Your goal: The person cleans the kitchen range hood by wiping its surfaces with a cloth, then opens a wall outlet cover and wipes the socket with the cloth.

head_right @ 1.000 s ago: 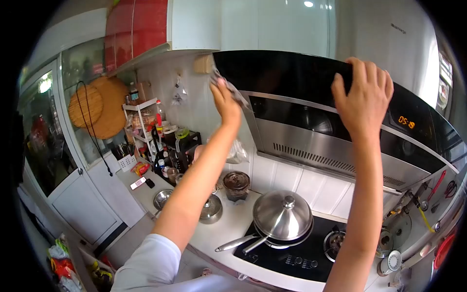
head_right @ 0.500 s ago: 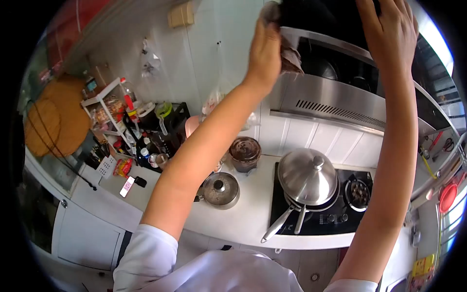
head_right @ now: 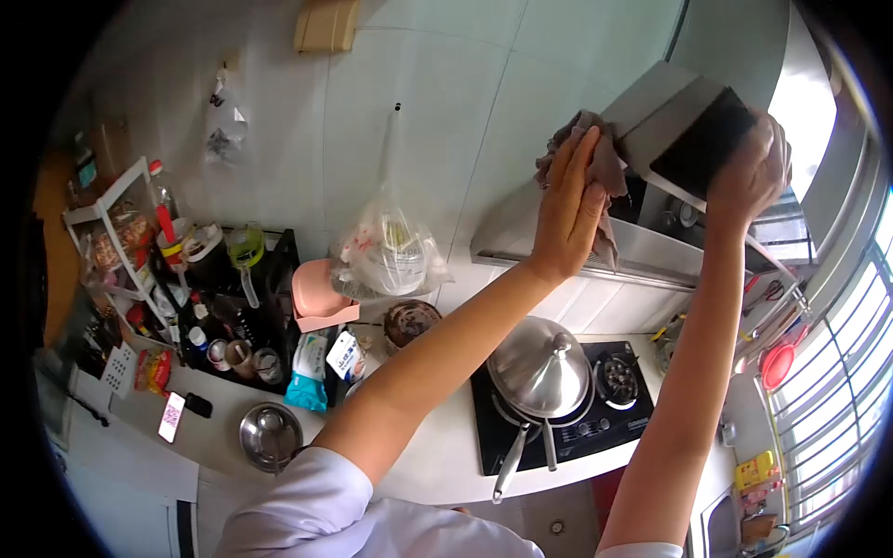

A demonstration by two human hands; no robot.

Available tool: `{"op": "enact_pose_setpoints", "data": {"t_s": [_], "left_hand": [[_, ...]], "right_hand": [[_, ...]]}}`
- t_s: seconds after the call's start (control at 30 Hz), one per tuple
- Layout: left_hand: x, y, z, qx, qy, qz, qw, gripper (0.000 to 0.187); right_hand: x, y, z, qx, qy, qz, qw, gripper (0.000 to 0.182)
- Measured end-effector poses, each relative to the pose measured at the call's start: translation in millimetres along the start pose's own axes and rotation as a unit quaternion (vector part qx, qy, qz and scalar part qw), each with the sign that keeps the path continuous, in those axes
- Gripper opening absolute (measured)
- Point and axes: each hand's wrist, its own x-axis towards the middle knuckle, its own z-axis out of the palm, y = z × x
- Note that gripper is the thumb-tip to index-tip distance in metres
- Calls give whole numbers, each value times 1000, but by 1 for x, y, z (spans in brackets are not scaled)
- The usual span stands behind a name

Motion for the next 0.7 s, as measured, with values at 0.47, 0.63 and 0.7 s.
{"op": "enact_pose_setpoints", "data": {"t_s": [0.47,0.63,0.7], "left_hand": [[-133,-134,-39,173,137,-219,950,56],[-176,-201,-53,190,142,-259,936,58],[-197,-246,-69,174,128,-330,919,52]], "right_hand": [[-5,7,0,83,15,63,994,48],[-8,12,-2,113,25,98,988,48],[-7,12,-2,112,29,81,990,48]]}}
